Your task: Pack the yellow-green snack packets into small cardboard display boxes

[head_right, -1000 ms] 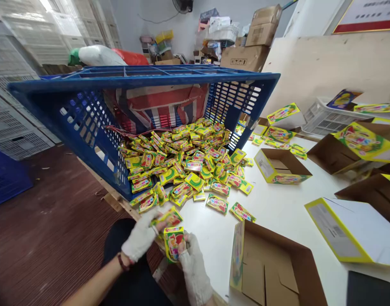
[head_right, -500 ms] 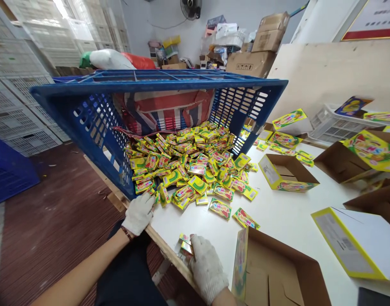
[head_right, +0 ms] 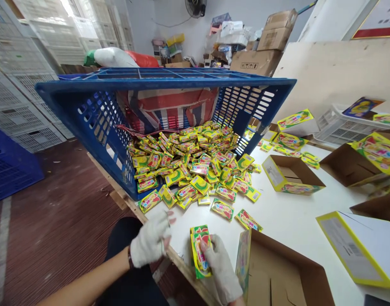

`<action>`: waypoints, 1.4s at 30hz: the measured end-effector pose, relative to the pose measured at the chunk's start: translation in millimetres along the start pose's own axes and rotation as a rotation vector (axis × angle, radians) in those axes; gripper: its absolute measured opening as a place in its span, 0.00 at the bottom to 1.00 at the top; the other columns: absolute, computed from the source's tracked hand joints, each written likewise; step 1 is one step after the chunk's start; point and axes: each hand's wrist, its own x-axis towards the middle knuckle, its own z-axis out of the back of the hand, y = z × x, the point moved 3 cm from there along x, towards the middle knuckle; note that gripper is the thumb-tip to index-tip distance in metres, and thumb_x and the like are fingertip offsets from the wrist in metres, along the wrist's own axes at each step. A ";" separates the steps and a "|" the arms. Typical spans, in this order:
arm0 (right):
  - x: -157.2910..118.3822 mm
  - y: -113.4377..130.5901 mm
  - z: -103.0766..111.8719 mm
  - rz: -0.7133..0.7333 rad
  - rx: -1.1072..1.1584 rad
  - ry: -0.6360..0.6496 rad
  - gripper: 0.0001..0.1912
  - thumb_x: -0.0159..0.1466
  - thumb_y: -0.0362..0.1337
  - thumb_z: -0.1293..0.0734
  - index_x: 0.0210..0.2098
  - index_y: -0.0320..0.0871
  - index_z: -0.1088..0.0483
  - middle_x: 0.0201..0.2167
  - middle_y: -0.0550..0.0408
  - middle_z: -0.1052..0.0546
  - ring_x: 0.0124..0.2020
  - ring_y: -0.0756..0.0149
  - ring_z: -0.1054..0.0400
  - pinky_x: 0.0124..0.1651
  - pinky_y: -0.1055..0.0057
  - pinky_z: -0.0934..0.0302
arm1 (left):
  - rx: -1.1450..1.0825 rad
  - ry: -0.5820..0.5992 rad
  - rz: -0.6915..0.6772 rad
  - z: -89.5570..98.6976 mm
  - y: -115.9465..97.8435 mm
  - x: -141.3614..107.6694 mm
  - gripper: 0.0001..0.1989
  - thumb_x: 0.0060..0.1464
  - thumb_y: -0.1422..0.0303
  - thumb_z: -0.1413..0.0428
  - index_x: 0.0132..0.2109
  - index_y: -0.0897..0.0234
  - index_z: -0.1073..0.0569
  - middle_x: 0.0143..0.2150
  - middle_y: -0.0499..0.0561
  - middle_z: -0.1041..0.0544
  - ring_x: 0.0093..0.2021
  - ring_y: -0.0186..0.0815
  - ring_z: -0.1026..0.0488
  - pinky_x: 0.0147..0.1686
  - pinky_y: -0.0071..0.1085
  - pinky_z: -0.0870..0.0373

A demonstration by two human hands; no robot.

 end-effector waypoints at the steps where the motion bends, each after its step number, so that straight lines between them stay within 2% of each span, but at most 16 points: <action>1: 0.4 -2.7 5.1 0.023 -0.121 -0.069 0.22 0.56 0.53 0.34 0.41 0.43 0.30 0.34 0.49 0.22 0.35 0.54 0.26 0.40 0.60 0.32 | 0.104 0.056 0.205 8.4 17.5 5.7 0.20 0.54 0.66 0.48 0.55 0.63 0.31 0.54 0.63 0.29 0.58 0.49 0.33 0.56 0.45 0.34; 2: 0.7 -4.3 8.3 0.054 -0.241 -0.113 0.22 0.55 0.50 0.33 0.44 0.43 0.31 0.38 0.47 0.21 0.39 0.53 0.26 0.44 0.60 0.33 | 0.205 0.131 0.418 16.7 35.0 10.5 0.21 0.53 0.66 0.47 0.55 0.64 0.31 0.54 0.63 0.29 0.58 0.51 0.33 0.57 0.47 0.36; 4: 0.9 -5.2 7.8 0.122 -0.429 -0.119 0.26 0.54 0.43 0.33 0.51 0.42 0.33 0.48 0.44 0.23 0.48 0.53 0.28 0.53 0.60 0.36 | 0.327 0.247 0.705 31.1 62.4 18.7 0.25 0.50 0.67 0.44 0.56 0.67 0.32 0.52 0.65 0.29 0.54 0.54 0.31 0.54 0.50 0.36; 7: 1.2 -4.9 -0.4 0.154 -0.616 -0.070 0.29 0.50 0.37 0.32 0.53 0.40 0.33 0.52 0.40 0.25 0.53 0.49 0.31 0.58 0.58 0.40 | 0.336 0.278 0.844 43.4 84.4 26.0 0.28 0.45 0.67 0.40 0.54 0.69 0.32 0.48 0.66 0.28 0.48 0.56 0.29 0.47 0.51 0.34; 10: 1.2 -3.1 -3.0 0.094 -0.553 -0.081 0.26 0.49 0.38 0.31 0.49 0.42 0.31 0.47 0.42 0.23 0.49 0.49 0.29 0.54 0.57 0.37 | 0.239 0.271 0.890 46.7 91.0 22.2 0.14 0.49 0.65 0.44 0.44 0.64 0.29 0.43 0.59 0.26 0.43 0.50 0.27 0.41 0.43 0.33; 13: -0.3 3.9 -6.3 0.068 -0.161 0.006 0.25 0.52 0.48 0.31 0.46 0.42 0.33 0.42 0.45 0.22 0.43 0.52 0.27 0.45 0.59 0.32 | 0.092 0.224 0.893 40.3 78.7 14.3 0.08 0.55 0.64 0.49 0.38 0.62 0.30 0.37 0.52 0.26 0.38 0.41 0.28 0.37 0.34 0.33; 16: -2.8 18.2 -16.0 0.099 0.224 0.161 0.28 0.55 0.56 0.32 0.46 0.42 0.34 0.41 0.45 0.22 0.40 0.53 0.27 0.41 0.59 0.31 | -0.114 0.178 0.840 18.0 43.9 8.2 0.10 0.55 0.61 0.48 0.38 0.62 0.29 0.32 0.48 0.27 0.34 0.36 0.29 0.34 0.30 0.33; 20: -3.1 35.0 -22.9 0.136 0.358 0.244 0.31 0.55 0.55 0.31 0.51 0.44 0.36 0.47 0.45 0.24 0.45 0.53 0.28 0.47 0.59 0.33 | -0.632 0.128 0.682 -16.0 -3.4 11.7 0.15 0.54 0.55 0.47 0.32 0.63 0.27 0.27 0.48 0.27 0.29 0.35 0.30 0.31 0.30 0.31; 22: -0.7 36.1 -17.6 0.126 0.202 0.177 0.30 0.55 0.54 0.31 0.50 0.43 0.36 0.45 0.45 0.24 0.44 0.53 0.28 0.46 0.59 0.33 | -0.629 0.055 0.730 -19.0 -1.8 21.0 0.18 0.55 0.53 0.49 0.31 0.63 0.28 0.27 0.49 0.26 0.30 0.36 0.28 0.34 0.33 0.29; 26: 3.7 31.9 -3.3 0.249 -0.511 -0.041 0.19 0.54 0.40 0.33 0.45 0.42 0.32 0.41 0.46 0.24 0.44 0.53 0.30 0.48 0.59 0.38 | -0.376 -0.185 0.941 -6.3 42.0 51.5 0.21 0.54 0.52 0.47 0.45 0.65 0.31 0.45 0.60 0.27 0.48 0.46 0.28 0.49 0.44 0.32; 28: 3.3 28.5 -4.6 0.381 -0.822 -0.055 0.17 0.53 0.34 0.35 0.43 0.42 0.30 0.40 0.46 0.24 0.44 0.54 0.31 0.50 0.59 0.40 | -0.308 -0.232 1.007 -4.2 62.6 62.3 0.26 0.47 0.54 0.40 0.49 0.65 0.34 0.53 0.64 0.32 0.54 0.50 0.32 0.53 0.47 0.34; 30: 1.3 22.3 -7.7 0.479 -0.976 -0.018 0.21 0.52 0.31 0.36 0.46 0.41 0.29 0.42 0.45 0.24 0.45 0.54 0.32 0.51 0.59 0.41 | -0.303 -0.225 1.035 -5.8 73.6 62.4 0.28 0.43 0.58 0.37 0.49 0.64 0.35 0.52 0.62 0.30 0.53 0.49 0.30 0.51 0.45 0.32; 34: -2.2 4.0 -2.1 0.524 -0.984 -0.083 0.38 0.49 0.33 0.33 0.60 0.40 0.37 0.56 0.42 0.30 0.58 0.47 0.39 0.60 0.51 0.45 | -0.395 -0.175 0.984 -3.2 66.7 35.7 0.17 0.50 0.66 0.44 0.48 0.63 0.34 0.42 0.55 0.24 0.41 0.40 0.25 0.43 0.38 0.26; 37: -2.7 -12.7 5.2 0.536 -0.888 -0.134 0.37 0.50 0.31 0.34 0.61 0.41 0.38 0.57 0.42 0.31 0.58 0.49 0.38 0.60 0.52 0.42 | -0.452 -0.175 0.833 4.1 43.9 23.0 0.17 0.55 0.64 0.49 0.51 0.63 0.32 0.46 0.55 0.23 0.45 0.40 0.25 0.47 0.38 0.27; 40: -6.2 -25.1 6.7 0.612 -0.802 -0.125 0.34 0.52 0.28 0.36 0.59 0.42 0.36 0.56 0.42 0.31 0.58 0.52 0.36 0.60 0.54 0.39 | -0.496 -0.112 0.567 -1.1 12.5 36.1 0.16 0.54 0.61 0.47 0.48 0.60 0.26 0.47 0.54 0.23 0.50 0.42 0.28 0.54 0.40 0.32; 42: -11.4 -30.5 7.2 0.623 -0.760 -0.137 0.36 0.52 0.29 0.35 0.61 0.41 0.39 0.58 0.40 0.33 0.60 0.51 0.38 0.61 0.55 0.39 | -0.591 0.022 0.404 -16.4 -7.6 50.8 0.12 0.54 0.61 0.46 0.40 0.60 0.22 0.40 0.54 0.23 0.46 0.42 0.28 0.54 0.40 0.34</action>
